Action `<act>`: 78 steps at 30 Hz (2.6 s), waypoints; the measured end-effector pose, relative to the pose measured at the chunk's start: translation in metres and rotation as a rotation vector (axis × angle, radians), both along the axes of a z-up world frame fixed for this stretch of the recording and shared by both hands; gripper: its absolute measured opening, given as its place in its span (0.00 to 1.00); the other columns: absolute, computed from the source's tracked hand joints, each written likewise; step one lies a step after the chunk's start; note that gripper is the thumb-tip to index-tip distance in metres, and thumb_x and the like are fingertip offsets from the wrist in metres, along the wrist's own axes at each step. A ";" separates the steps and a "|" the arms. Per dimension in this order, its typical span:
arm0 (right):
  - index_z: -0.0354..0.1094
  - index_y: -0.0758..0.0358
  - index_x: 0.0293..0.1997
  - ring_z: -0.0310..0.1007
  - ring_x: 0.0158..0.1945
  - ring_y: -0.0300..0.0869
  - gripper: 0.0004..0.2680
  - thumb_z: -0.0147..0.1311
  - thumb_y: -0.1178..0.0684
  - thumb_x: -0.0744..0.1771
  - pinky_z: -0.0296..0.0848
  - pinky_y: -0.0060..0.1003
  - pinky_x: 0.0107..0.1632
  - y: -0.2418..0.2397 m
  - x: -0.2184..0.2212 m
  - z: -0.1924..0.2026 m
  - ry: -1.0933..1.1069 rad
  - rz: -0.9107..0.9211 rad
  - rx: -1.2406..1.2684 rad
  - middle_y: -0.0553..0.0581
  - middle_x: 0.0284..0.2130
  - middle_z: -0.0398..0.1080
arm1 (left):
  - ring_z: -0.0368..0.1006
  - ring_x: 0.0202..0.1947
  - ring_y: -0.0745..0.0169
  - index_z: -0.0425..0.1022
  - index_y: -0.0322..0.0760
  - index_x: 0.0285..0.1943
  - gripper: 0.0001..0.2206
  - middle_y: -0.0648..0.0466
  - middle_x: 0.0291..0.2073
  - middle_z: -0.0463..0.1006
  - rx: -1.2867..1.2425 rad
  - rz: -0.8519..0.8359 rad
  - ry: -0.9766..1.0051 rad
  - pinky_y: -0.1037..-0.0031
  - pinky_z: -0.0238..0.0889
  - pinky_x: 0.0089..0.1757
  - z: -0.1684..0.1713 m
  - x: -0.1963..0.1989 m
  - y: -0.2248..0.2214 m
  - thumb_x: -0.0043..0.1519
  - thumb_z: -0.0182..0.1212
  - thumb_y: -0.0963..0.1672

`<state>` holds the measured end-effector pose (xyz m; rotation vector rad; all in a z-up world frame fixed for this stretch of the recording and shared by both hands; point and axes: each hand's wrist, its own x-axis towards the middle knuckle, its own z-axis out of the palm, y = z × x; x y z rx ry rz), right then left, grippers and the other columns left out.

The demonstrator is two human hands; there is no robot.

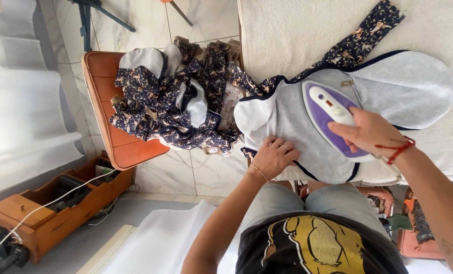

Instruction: Ironing and folding baby clothes on a flat surface

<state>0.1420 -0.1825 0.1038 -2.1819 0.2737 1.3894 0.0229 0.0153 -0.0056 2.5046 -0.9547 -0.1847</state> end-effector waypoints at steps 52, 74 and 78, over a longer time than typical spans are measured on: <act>0.60 0.60 0.15 0.70 0.21 0.47 0.19 0.44 0.34 0.60 0.65 0.37 0.34 0.015 -0.043 -0.022 -0.201 -0.439 -0.028 0.54 0.04 0.62 | 0.66 0.28 0.63 0.67 0.43 0.32 0.05 0.59 0.26 0.67 -0.358 1.104 0.057 0.74 0.59 0.33 0.014 0.013 0.035 0.53 0.58 0.45; 0.60 0.72 0.30 0.70 0.37 0.59 0.21 0.43 0.36 0.60 0.66 0.48 0.43 0.038 -0.041 0.001 -0.124 0.068 0.029 0.71 0.22 0.70 | 0.51 0.58 0.44 0.60 0.42 0.59 0.36 0.46 0.56 0.61 -0.447 1.526 1.582 0.48 0.25 0.55 -0.058 -0.010 0.078 0.52 0.37 0.65; 0.62 0.69 0.45 0.68 0.44 0.59 0.25 0.46 0.34 0.57 0.64 0.47 0.48 -0.017 -0.050 0.051 -0.043 -0.093 -0.075 0.72 0.35 0.70 | 0.62 0.48 0.44 0.59 0.51 0.59 0.28 0.48 0.52 0.65 -0.562 1.622 1.443 0.51 0.51 0.45 -0.098 -0.030 0.087 0.52 0.54 0.58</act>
